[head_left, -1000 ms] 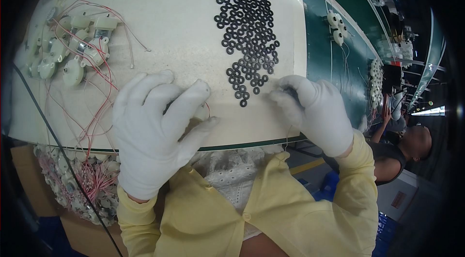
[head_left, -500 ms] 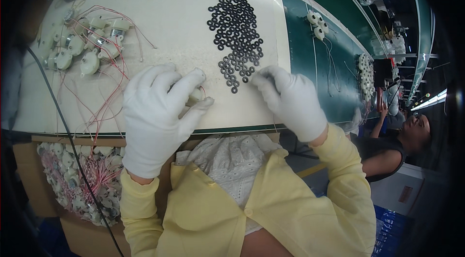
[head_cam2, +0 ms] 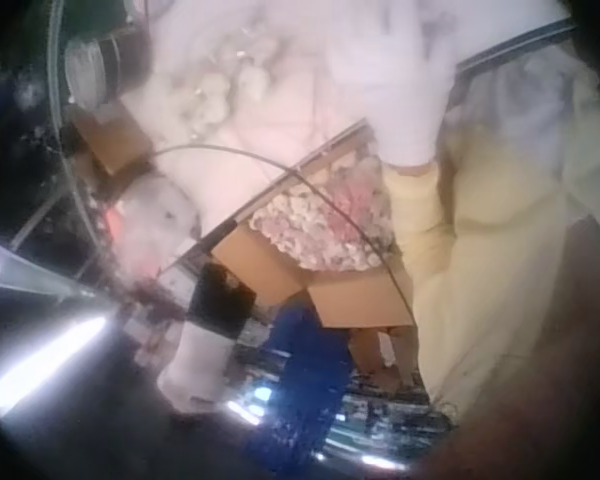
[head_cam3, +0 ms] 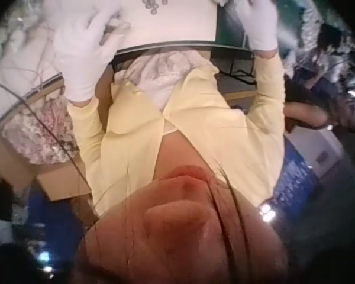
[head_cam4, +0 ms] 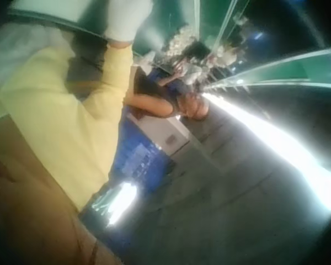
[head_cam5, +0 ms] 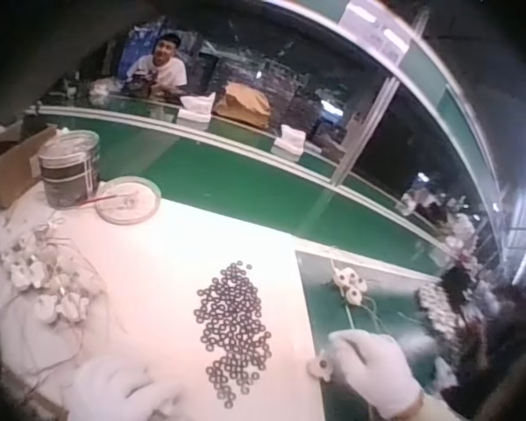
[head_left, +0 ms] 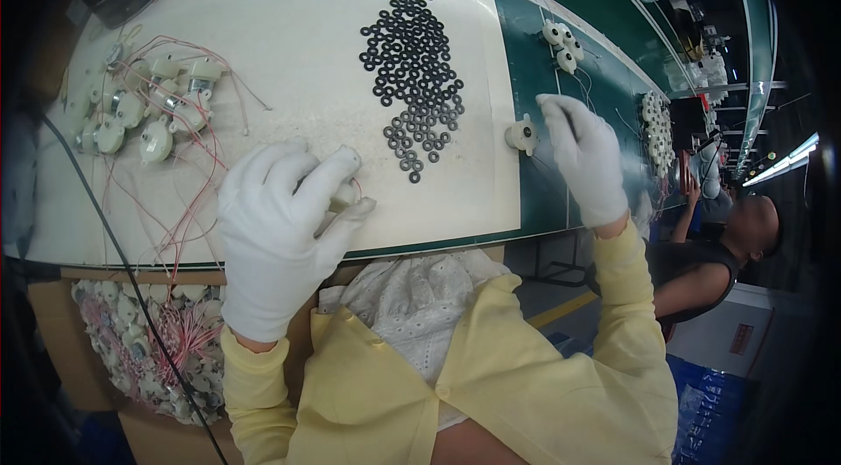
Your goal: The person assembles small white cylindrical electronic components by inserting black circular washers into their centers. They pick up each component, place a washer, and set the finished unit on the green workbench. The process is repeated continuously with components and washers arranged on the table.
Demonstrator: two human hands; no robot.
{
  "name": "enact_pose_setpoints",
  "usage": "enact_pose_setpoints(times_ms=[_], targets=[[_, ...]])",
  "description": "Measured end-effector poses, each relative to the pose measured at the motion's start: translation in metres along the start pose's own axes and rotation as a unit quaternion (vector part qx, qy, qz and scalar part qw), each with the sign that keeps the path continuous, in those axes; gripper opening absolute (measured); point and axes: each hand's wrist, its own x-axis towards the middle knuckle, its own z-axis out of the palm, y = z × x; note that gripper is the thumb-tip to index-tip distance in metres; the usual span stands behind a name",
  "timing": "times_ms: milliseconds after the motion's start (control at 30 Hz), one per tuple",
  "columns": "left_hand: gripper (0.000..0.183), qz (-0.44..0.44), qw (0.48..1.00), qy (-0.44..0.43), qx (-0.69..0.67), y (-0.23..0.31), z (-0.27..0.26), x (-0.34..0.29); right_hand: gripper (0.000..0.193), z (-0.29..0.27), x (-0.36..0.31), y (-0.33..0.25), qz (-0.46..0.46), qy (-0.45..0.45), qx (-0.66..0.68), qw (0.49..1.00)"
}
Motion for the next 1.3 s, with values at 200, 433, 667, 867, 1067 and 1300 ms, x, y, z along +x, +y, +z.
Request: enact_pose_setpoints(times_ms=[200,433,667,867,1067,1300], targets=[[0.056,0.006,1.000,-0.015,0.014,0.001,-0.002,0.003,0.016,0.007,-0.005,0.005,-0.251,0.019,-0.217,0.943],[0.047,0.047,0.998,0.017,0.032,0.013,-0.013,0.004,0.032,-0.004,-0.033,-0.030,-0.089,-0.023,0.089,0.992],[0.026,0.127,0.963,0.240,0.006,0.087,0.014,0.035,0.047,0.064,-0.060,-0.091,0.104,-0.262,0.675,0.682],[0.026,0.098,0.978,0.165,0.078,0.034,-0.016,0.070,0.062,0.048,-0.040,-0.060,0.132,-0.320,0.870,0.352],[0.026,-0.085,0.906,0.070,0.408,-0.051,-0.031,0.060,0.056,-0.010,-0.036,0.002,0.219,-0.192,0.483,0.826],[0.021,-0.033,0.954,0.043,0.295,-0.012,-0.020,0.056,0.035,0.004,-0.009,-0.026,-0.198,-0.115,-0.029,0.973]])
